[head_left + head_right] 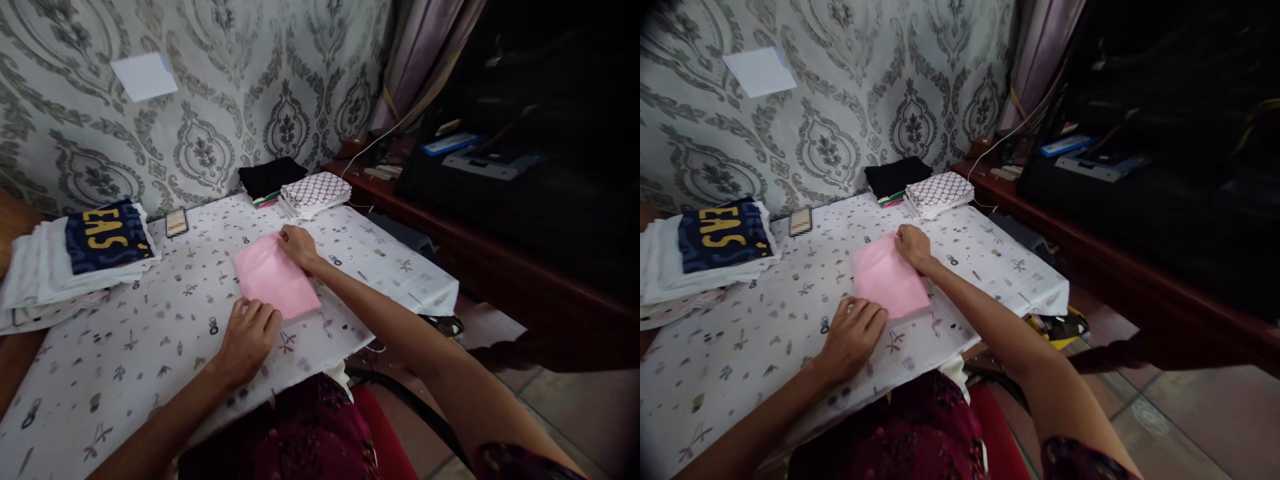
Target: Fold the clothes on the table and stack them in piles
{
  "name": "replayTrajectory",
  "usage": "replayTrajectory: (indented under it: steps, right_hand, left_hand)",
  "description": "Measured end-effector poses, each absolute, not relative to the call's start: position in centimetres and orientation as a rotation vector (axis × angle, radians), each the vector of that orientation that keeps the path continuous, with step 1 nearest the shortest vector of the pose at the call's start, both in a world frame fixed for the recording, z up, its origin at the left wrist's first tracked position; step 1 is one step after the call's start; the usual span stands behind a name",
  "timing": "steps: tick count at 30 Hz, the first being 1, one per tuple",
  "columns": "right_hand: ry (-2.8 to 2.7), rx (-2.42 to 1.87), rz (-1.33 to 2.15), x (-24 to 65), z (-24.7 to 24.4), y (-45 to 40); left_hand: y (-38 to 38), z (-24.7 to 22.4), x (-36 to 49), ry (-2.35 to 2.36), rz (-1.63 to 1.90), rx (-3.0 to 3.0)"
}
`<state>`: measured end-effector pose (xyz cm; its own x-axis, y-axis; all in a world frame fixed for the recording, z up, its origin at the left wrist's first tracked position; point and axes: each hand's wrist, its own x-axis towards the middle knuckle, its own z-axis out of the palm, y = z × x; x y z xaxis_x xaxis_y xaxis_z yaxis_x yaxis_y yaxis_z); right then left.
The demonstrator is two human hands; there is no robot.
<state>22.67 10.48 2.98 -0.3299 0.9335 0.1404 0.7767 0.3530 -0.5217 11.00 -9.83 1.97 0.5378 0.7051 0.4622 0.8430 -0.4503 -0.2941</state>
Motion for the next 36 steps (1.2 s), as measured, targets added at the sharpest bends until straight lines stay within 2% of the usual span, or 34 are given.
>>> replayTrajectory:
  steps: [9, 20, 26, 28, 32, 36]
  right_hand:
    - [-2.038, -1.445, 0.614, 23.2, 1.3, 11.3]
    - [-1.903, -1.367, 0.756, 23.7, 0.1, 12.0]
    - [-1.926, -1.322, 0.787, 24.1, -0.2, 12.2]
    - [-1.936, -1.327, 0.781, 24.1, -0.2, 12.3]
    - [-1.978, -1.33, 0.765, 24.0, -0.5, 12.7]
    - [-2.057, -1.323, 0.761, 23.9, -0.4, 13.1]
  left_hand:
    - [-9.7, 1.9, 10.8, -1.282, -0.455, -2.365]
    - [-10.1, 2.3, 11.4, -1.146, -0.305, -2.413]
    - [-7.8, 2.8, 9.9, -1.563, -0.779, -2.57]
    - [-6.5, 2.2, 9.3, -1.64, -0.708, -2.497]
    - [-4.8, 0.2, 9.1, -1.637, -0.354, -2.545]
    - [-5.0, -0.8, 9.3, -1.665, -0.335, -2.566]
